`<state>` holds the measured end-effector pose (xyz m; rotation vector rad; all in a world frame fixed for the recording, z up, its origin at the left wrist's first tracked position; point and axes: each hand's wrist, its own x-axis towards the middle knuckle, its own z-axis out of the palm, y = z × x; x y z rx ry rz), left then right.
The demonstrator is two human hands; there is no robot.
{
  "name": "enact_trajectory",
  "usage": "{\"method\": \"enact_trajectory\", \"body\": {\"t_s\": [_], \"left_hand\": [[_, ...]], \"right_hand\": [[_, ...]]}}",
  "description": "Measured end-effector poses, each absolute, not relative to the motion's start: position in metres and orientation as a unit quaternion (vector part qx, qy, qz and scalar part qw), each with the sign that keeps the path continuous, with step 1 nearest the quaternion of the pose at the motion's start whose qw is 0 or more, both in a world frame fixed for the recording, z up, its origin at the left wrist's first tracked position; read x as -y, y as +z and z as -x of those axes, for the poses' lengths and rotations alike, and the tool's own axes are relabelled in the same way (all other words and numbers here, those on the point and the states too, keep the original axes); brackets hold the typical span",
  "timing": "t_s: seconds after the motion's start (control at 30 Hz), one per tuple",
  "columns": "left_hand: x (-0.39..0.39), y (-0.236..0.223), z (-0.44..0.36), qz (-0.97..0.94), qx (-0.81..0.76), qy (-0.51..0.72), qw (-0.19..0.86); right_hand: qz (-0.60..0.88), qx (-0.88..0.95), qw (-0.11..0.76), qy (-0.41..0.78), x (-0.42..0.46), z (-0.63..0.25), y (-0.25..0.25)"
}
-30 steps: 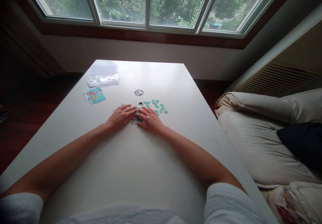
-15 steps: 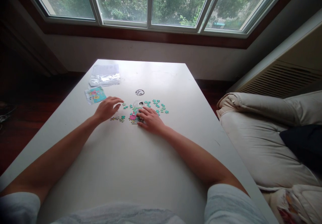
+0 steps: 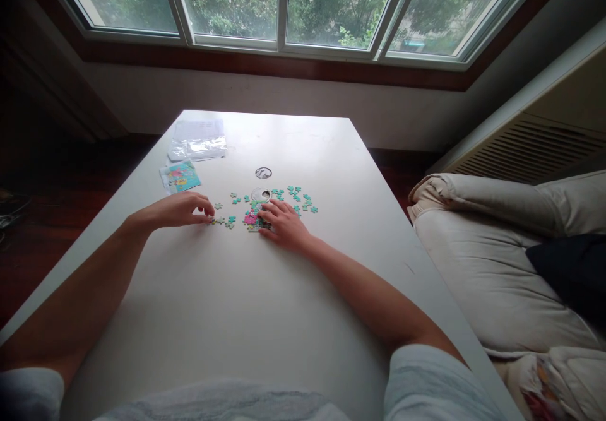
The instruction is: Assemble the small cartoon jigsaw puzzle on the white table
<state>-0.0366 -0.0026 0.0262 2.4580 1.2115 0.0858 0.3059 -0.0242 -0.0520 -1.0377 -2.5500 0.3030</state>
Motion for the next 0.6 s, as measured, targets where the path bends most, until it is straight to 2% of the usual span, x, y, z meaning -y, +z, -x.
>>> {"method": "enact_trajectory", "body": {"t_s": [0.2,0.43,0.6], "left_hand": [[0.012,0.022,0.023,-0.877,-0.452,-0.017,0.162],[0.018,0.021,0.019,-0.879,-0.435,-0.028,0.193],[0.023,0.020,0.011,-0.888,-0.423,-0.030,0.179]], "right_hand": [[0.363,0.906,0.191,0.108,0.023,-0.305,-0.052],[0.349,0.906,0.213,0.110,0.021,-0.305,-0.051],[0.343,0.906,0.221,0.118,0.022,-0.305,-0.050]]}}
